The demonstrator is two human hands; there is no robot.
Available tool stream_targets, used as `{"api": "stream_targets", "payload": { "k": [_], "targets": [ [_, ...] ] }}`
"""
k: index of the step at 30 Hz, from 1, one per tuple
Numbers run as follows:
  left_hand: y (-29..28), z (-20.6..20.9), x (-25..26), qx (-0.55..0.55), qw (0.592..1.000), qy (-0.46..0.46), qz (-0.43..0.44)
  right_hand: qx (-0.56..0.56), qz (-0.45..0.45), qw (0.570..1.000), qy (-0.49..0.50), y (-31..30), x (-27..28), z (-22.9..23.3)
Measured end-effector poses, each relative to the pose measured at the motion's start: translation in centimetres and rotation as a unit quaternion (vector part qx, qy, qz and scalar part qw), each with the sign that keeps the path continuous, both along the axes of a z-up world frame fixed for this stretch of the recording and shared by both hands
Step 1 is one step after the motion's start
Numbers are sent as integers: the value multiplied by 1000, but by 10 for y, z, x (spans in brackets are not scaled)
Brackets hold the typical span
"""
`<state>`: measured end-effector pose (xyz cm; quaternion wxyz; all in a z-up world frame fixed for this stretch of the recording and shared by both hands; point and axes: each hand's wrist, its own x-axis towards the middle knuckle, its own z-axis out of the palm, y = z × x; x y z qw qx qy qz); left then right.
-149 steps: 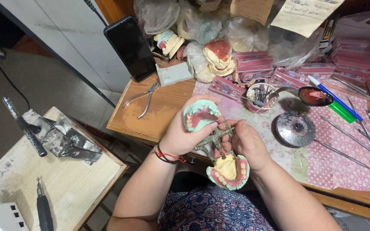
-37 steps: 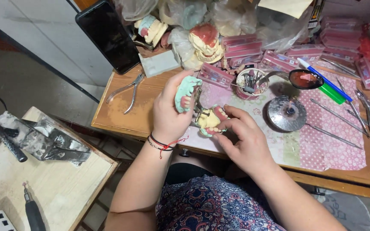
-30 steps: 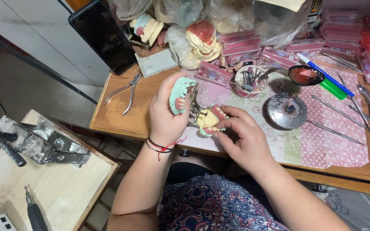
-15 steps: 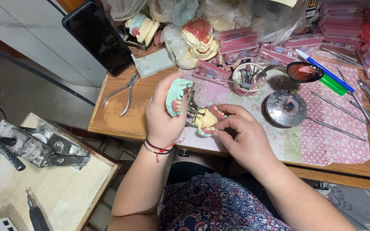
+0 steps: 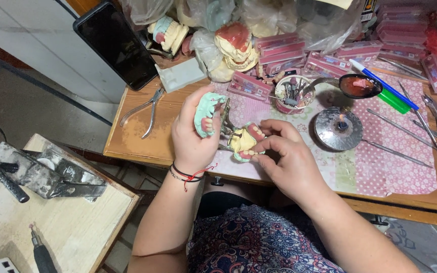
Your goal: The person is grinding a dental component and then shaping a denture model using wax and hand tools at a laboratory bench.
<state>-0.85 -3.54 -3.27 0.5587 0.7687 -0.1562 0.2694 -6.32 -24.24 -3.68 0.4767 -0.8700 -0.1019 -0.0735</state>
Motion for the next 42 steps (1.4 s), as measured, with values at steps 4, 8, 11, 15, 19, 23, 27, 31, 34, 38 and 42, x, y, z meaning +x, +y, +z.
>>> {"api": "stream_targets", "payload": {
  "k": [4, 8, 11, 15, 19, 23, 27, 31, 34, 38, 42],
  "targets": [
    [0, 3, -1, -15, 1000, 7, -1, 39, 6, 999, 19, -5, 0, -10],
    [1, 0, 0, -27, 1000, 12, 1, 51, 22, 998, 26, -6, 0, -10],
    [-1, 1, 1, -29, 1000, 11, 3, 44, 20, 999, 21, -4, -1, -8],
    [-1, 1, 1, -21, 1000, 9, 12, 35, 16, 999, 1, -1, -1, -11],
    [-2, 0, 3, -19, 1000, 9, 14, 25, 12, 1000, -11, -2, 0, -14],
    [0, 2, 2, -17, 1000, 16, 16, 21, 9, 1000, -16, -2, -1, -15],
    [2, 2, 4, -20, 999, 22, 15, 11, 47, 999, -13, -8, -2, -17],
    [5, 0, 10, -65, 997, 45, -5, 43, 78, 996, 2, -18, 1, -18],
    [9, -12, 19, -148, 986, 51, -57, 38, 117, 992, 16, -17, -1, -20],
    [8, 21, 13, -124, 978, 41, -161, 199, 177, 964, 5, -15, -3, -34],
    [18, 17, 18, 236, 956, -88, -154, 295, 186, 937, -14, -22, 0, -55]
  ]
}}
